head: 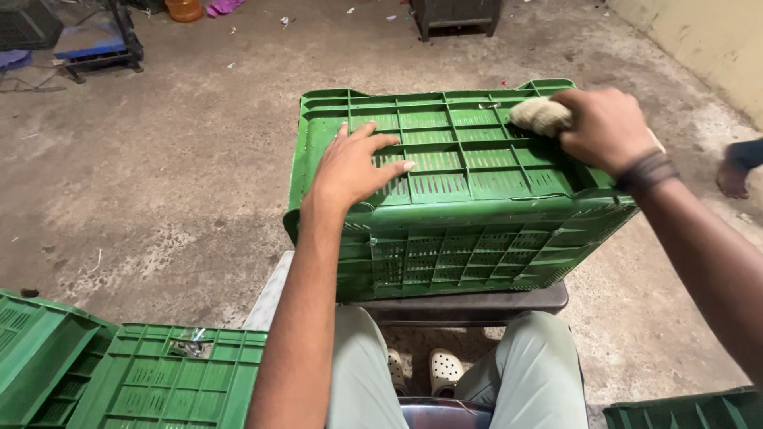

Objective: The person wipes the exterior and interior surfaces of a green plastic crate using a cloth. They rotate and flip the crate to access all sides, then wipe the inside walls and bottom before setting it upright.

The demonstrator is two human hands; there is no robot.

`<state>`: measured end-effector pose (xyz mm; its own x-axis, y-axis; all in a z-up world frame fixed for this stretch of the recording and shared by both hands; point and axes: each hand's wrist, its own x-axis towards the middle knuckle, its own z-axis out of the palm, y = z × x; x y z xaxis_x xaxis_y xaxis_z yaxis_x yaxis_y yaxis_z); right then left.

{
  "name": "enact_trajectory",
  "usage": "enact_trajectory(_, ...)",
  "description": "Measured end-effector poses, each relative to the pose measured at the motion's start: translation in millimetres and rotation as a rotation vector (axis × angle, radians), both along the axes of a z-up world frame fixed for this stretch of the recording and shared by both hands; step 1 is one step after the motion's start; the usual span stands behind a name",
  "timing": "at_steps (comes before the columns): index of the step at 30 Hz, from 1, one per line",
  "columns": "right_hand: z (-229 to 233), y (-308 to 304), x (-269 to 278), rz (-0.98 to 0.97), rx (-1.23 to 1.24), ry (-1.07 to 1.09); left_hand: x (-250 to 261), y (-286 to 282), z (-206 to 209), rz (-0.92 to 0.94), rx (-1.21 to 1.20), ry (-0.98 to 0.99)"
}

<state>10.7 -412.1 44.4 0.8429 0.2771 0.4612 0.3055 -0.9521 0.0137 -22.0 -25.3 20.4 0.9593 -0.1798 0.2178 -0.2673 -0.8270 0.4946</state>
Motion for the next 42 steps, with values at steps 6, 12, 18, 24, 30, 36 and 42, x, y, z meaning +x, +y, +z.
enact_trajectory(6,-6,94,93,-0.124,-0.222,-0.101,5,3,-4,-0.019,0.008,-0.024)
enact_trajectory(12,-5,186,105,0.203,0.050,-0.181,2,1,0,-0.045,-0.015,-0.140)
enact_trajectory(18,-3,271,73,0.767,0.252,-0.094,-5,2,5,0.055,0.053,0.035)
enact_trajectory(24,1,200,100,0.717,-0.033,-0.110,4,6,-7,-0.056,-0.086,-0.234)
enact_trajectory(30,-5,51,98,0.319,-0.090,0.007,19,10,-22,0.054,-0.098,-0.136)
enact_trajectory(36,2,-34,85,-0.003,-0.234,0.047,22,6,-23,0.080,-0.073,-0.141)
enact_trajectory(42,1,39,102,-0.246,-0.099,0.028,15,0,-15,0.151,-0.092,-0.270)
